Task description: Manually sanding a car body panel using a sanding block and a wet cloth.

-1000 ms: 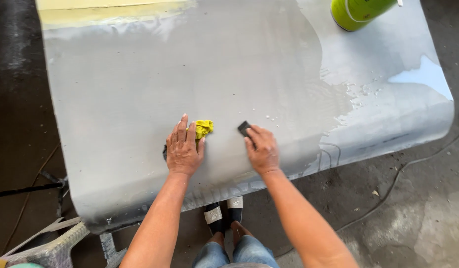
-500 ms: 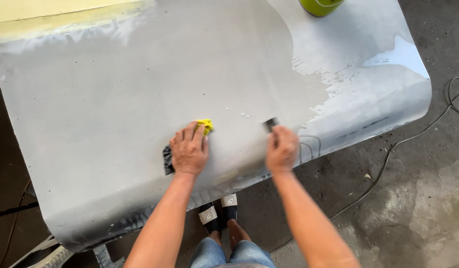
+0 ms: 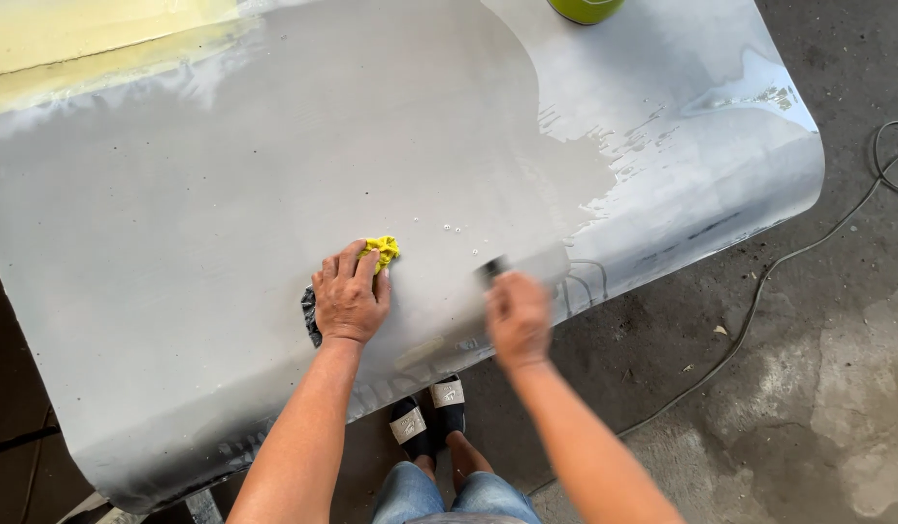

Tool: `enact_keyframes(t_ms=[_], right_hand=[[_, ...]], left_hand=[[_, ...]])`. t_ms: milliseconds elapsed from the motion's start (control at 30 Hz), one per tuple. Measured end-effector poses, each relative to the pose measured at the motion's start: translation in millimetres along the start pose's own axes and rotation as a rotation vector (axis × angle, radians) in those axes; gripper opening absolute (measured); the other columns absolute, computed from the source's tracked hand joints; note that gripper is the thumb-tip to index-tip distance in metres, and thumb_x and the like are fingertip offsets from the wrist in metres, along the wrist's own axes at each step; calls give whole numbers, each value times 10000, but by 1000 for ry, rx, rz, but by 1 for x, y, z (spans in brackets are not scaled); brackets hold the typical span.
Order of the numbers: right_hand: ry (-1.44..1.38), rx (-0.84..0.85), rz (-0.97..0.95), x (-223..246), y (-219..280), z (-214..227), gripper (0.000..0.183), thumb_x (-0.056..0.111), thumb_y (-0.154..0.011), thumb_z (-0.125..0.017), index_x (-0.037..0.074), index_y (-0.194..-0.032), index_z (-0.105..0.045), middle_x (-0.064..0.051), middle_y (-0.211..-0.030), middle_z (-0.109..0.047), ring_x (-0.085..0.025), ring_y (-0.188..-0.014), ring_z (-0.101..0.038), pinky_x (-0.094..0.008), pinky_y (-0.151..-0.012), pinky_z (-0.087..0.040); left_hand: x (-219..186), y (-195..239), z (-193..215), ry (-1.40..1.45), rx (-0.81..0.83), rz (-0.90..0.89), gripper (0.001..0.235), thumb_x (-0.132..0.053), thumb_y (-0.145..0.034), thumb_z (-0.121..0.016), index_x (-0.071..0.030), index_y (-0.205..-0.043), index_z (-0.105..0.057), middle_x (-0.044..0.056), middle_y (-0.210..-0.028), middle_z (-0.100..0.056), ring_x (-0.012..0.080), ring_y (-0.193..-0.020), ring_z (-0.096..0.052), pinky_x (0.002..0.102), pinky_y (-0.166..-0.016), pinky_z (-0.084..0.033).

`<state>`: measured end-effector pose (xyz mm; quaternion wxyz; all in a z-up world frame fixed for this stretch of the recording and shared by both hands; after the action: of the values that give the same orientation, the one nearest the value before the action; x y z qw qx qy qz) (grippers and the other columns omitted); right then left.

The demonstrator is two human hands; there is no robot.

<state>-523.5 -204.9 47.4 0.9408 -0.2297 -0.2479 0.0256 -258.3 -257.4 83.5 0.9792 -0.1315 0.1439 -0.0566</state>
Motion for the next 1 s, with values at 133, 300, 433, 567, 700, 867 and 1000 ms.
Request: enact_keyframes(t_ms=[133, 300, 433, 567, 700, 867, 1000], right_hand=[[-128, 229, 300, 57, 13, 7, 242, 271, -995, -628, 79, -1108, -725, -93, -1126, -737, -238, -1021, -656, -383, -909, -504], [28, 137, -66, -60, -17, 3, 256, 327, -1089, -606, 92, -1128, -699, -71, -1014, -723, -191, -983, -677, -374, -927, -542], [125, 79, -182, -6, -6, 1, 250, 315, -1043, -590, 84, -1081, -677, -83, -1035, -693, -228, -971, -634, -367, -853, -533], [-101, 238, 312, 81, 16, -5, 231, 309, -1007, -601, 119, -1098, -695, -70, -1047, -706, -208, -944, -632, -371, -804, -516], [-54, 293, 55, -15, -9, -2, 223, 306, -1075, -617, 104, -1130, -696, -69, -1067, -714, -197, -974, -657, -383, -875, -540], [137, -10, -207, -37, -24, 14, 238, 271, -979, -648, 60, -1078, -692, -136, -1130, -695, -296, -1087, -634, -450, -947, -515], [-84, 161, 221, 79, 10, -8, 205, 245, -990, -630, 97, -1116, -696, -93, -1093, -702, -255, -1080, -659, -422, -980, -505]], left_hand=[[0, 1, 1, -17, 16, -18, 326, -290, -903, -689, -167, -1205, -695, -9, -1380, -577, 261, -1177, -553, 447, -958, -436], [3, 3, -2, -51, 21, -14, 330, -294, -917, -675, -165, -1220, -695, -8, -1379, -576, 254, -1165, -554, 446, -951, -437], [2, -1, 1, -47, 30, -23, 333, -292, -914, -678, -157, -1218, -695, -5, -1367, -578, 259, -1150, -554, 446, -940, -438], [12, -5, 3, -4, 95, -84, 350, -289, -902, -676, -155, -1225, -690, -3, -1379, -578, 270, -1122, -550, 437, -937, -444], [13, -4, -1, -21, 101, -137, 352, -288, -911, -674, -160, -1238, -687, 1, -1383, -576, 271, -1129, -548, 438, -947, -443], [8, -4, 4, -41, 52, -114, 357, -290, -912, -673, -173, -1249, -681, -9, -1412, -564, 246, -1199, -539, 443, -984, -416], [11, -2, 6, -62, 41, -134, 405, -297, -904, -661, -195, -1296, -663, -2, -1479, -534, 230, -1276, -515, 439, -1050, -381]])
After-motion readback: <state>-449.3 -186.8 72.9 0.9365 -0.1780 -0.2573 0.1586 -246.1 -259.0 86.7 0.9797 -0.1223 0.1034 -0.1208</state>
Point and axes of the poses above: each hand's wrist, its own y-axis away from the middle knuckle, its own z-axis out of the back of the hand, x = y × z, the point moved 4 cm from there along -y, towards the middle knuckle
